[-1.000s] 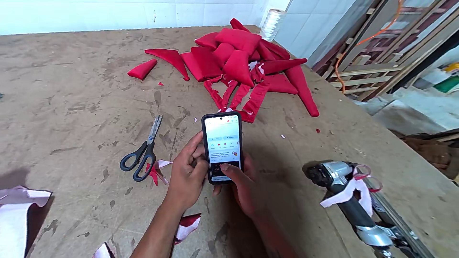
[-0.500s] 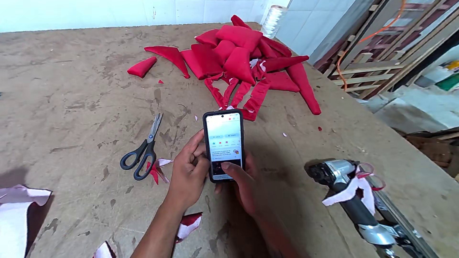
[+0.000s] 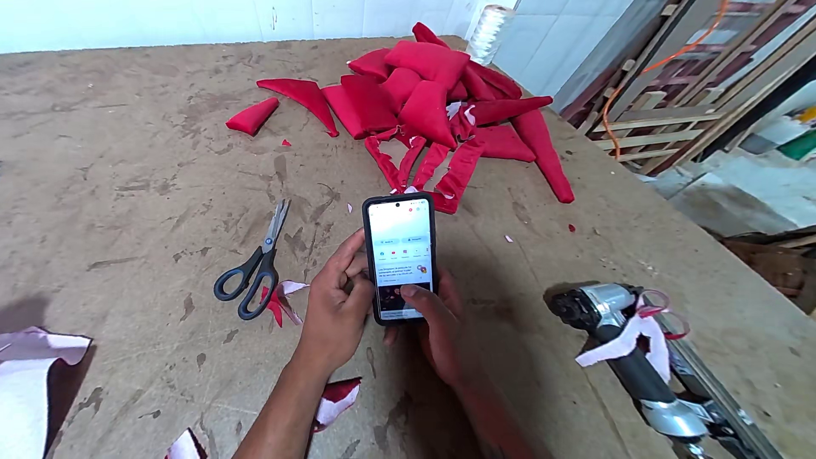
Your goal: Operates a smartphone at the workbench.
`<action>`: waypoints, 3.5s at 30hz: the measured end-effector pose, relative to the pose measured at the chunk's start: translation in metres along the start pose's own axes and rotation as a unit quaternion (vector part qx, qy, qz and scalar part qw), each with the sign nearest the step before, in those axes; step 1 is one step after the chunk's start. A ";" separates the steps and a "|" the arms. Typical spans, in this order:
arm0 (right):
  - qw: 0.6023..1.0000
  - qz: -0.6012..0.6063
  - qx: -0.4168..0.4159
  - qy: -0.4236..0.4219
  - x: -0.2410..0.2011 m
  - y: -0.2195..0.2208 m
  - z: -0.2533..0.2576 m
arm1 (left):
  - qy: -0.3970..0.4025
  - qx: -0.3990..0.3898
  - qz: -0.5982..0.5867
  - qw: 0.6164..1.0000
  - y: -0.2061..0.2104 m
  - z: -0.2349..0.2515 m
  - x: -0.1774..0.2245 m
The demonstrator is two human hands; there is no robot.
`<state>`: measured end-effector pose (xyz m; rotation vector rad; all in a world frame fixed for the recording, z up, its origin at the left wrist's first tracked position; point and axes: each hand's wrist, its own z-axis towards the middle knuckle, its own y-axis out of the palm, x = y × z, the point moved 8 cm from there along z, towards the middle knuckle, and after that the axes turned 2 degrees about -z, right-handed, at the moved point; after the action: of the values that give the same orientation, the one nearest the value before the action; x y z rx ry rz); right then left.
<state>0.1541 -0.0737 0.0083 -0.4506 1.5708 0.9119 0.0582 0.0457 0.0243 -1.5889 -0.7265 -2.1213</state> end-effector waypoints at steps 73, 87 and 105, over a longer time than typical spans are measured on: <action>1.000 -0.002 0.003 0.012 0.001 0.000 0.000 | -0.021 0.008 0.001 1.000 -0.003 0.001 -0.005; 1.000 -0.003 0.003 0.010 0.008 -0.006 0.001 | -0.021 0.014 0.004 1.000 -0.003 0.001 -0.004; 1.000 0.002 0.011 0.004 0.009 -0.006 0.002 | -0.020 0.008 -0.005 1.000 -0.002 0.001 -0.004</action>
<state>0.1581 -0.0737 -0.0020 -0.4368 1.5868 0.8960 0.0590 0.0485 0.0204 -1.6262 -0.7634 -2.0908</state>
